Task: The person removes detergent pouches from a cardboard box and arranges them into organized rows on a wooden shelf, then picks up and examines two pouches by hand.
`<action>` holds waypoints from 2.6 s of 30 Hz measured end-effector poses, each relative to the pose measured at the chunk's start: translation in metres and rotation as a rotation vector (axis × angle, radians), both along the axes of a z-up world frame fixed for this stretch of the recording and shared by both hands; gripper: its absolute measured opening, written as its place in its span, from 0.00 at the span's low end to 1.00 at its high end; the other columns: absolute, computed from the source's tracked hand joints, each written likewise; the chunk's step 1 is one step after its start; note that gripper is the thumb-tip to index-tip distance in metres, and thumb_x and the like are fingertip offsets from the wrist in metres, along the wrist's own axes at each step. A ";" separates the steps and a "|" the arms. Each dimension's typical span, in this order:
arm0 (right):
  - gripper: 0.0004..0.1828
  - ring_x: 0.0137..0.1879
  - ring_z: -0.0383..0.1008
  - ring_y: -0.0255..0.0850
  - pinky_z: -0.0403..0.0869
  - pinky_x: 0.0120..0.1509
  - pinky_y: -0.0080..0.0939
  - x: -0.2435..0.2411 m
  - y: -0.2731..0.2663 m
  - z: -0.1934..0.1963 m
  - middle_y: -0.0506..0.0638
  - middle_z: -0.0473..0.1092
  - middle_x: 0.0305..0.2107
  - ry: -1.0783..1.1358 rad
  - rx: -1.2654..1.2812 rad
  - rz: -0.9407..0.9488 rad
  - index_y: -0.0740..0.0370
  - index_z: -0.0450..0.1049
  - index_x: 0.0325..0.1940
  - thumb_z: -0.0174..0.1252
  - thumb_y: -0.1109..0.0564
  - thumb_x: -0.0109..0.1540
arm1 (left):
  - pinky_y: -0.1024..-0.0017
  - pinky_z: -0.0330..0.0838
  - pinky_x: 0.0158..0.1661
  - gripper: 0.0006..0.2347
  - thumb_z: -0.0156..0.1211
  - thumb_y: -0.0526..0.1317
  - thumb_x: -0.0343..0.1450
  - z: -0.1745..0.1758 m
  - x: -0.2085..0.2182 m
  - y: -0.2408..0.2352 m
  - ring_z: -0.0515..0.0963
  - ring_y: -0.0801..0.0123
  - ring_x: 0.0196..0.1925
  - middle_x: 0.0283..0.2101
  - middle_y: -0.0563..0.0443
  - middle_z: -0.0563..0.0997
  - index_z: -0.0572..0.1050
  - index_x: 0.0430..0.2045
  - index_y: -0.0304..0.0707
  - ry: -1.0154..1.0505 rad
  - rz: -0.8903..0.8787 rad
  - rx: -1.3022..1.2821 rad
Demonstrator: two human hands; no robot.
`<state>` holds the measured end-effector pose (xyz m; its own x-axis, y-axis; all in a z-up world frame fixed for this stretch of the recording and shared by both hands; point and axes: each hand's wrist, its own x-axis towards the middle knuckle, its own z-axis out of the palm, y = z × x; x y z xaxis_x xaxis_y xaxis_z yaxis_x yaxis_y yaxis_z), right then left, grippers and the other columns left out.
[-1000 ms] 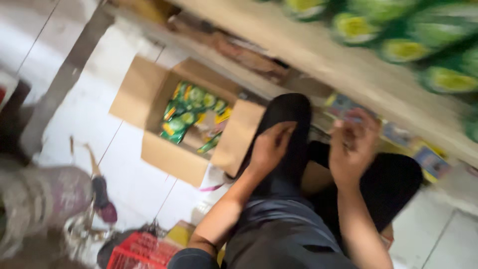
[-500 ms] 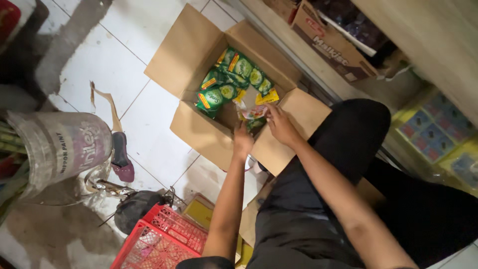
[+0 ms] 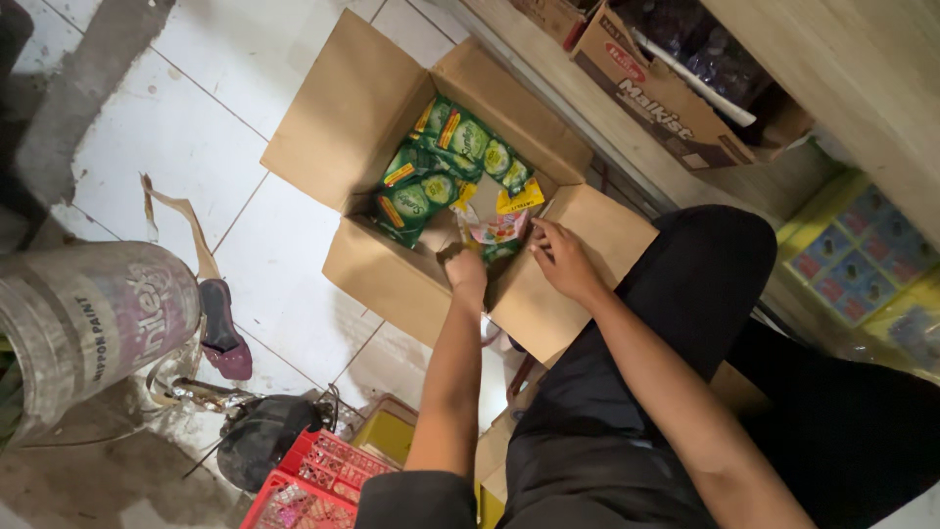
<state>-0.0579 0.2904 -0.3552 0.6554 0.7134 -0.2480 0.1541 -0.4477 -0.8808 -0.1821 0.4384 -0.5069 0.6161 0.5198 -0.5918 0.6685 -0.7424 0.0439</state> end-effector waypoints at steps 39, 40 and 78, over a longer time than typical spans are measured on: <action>0.23 0.56 0.76 0.37 0.73 0.63 0.42 0.020 -0.009 0.007 0.50 0.76 0.51 0.798 0.251 -0.275 0.65 0.73 0.58 0.68 0.59 0.60 | 0.45 0.53 0.61 0.28 0.74 0.41 0.57 -0.001 0.009 0.100 0.61 0.25 0.60 0.56 0.16 0.67 0.73 0.50 0.31 -0.594 0.759 0.176; 0.24 0.56 0.76 0.37 0.73 0.63 0.42 0.019 -0.010 0.008 0.49 0.76 0.51 0.808 0.246 -0.276 0.64 0.73 0.58 0.68 0.60 0.58 | 0.45 0.55 0.61 0.27 0.73 0.41 0.58 -0.001 0.009 0.101 0.64 0.28 0.59 0.53 0.21 0.70 0.73 0.50 0.31 -0.595 0.792 0.155; 0.17 0.37 0.81 0.35 0.76 0.38 0.34 -0.046 -0.195 0.376 0.52 0.81 0.35 -0.273 0.301 -0.499 0.65 0.73 0.51 0.68 0.62 0.60 | 0.73 0.70 0.45 0.10 0.56 0.37 0.78 0.520 0.033 -0.150 0.78 0.65 0.45 0.47 0.43 0.79 0.77 0.41 0.23 -1.507 -0.077 -0.797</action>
